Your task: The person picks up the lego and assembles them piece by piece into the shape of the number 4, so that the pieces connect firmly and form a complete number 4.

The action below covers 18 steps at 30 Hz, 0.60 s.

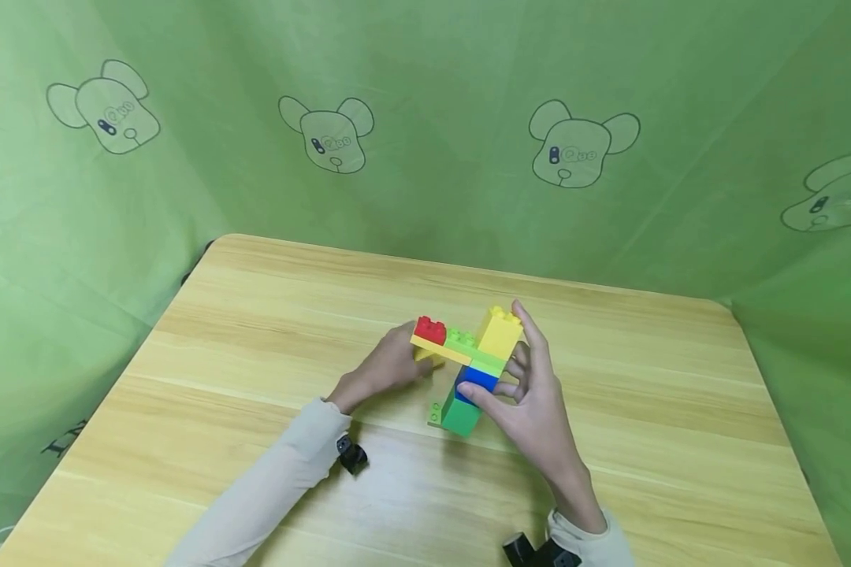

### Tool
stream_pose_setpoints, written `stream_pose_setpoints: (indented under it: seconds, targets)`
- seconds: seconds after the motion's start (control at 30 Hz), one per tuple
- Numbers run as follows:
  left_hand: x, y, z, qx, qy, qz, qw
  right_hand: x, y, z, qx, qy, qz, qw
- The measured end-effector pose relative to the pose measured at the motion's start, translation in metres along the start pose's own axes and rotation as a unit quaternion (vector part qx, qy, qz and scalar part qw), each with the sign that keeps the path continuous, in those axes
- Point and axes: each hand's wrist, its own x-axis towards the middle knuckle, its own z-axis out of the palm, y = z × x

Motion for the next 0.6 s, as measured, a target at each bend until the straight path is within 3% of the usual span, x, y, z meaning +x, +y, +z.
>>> stream_pose_setpoints:
  seconds: [0.13,0.23,0.3,0.4,0.53,0.6]
  targets:
    - [0.0,0.004,-0.01,-0.082,0.053,0.001,0.9952,-0.001,0.0,-0.001,-0.004,-0.005,-0.002,1.0]
    - [-0.003,0.012,-0.018,-0.166,0.079,-0.007,0.9829,-0.002,0.0,-0.001,-0.008,-0.007,0.003,0.9999]
    - [-0.006,0.018,-0.025,-0.232,0.088,-0.011,0.9685,-0.002,0.0,-0.002,-0.011,-0.008,0.007,0.9999]
    - [-0.011,0.028,-0.035,-0.325,0.103,-0.012,0.94,-0.002,0.0,-0.002,-0.016,-0.01,0.011,0.9998]
    - [-0.017,0.041,-0.05,-0.405,0.121,0.013,0.9063,-0.002,-0.001,-0.002,-0.019,-0.013,0.011,0.9997]
    - [-0.02,0.047,-0.056,-0.425,0.125,0.03,0.8958,-0.002,-0.001,-0.002,-0.022,-0.015,0.012,0.9996]
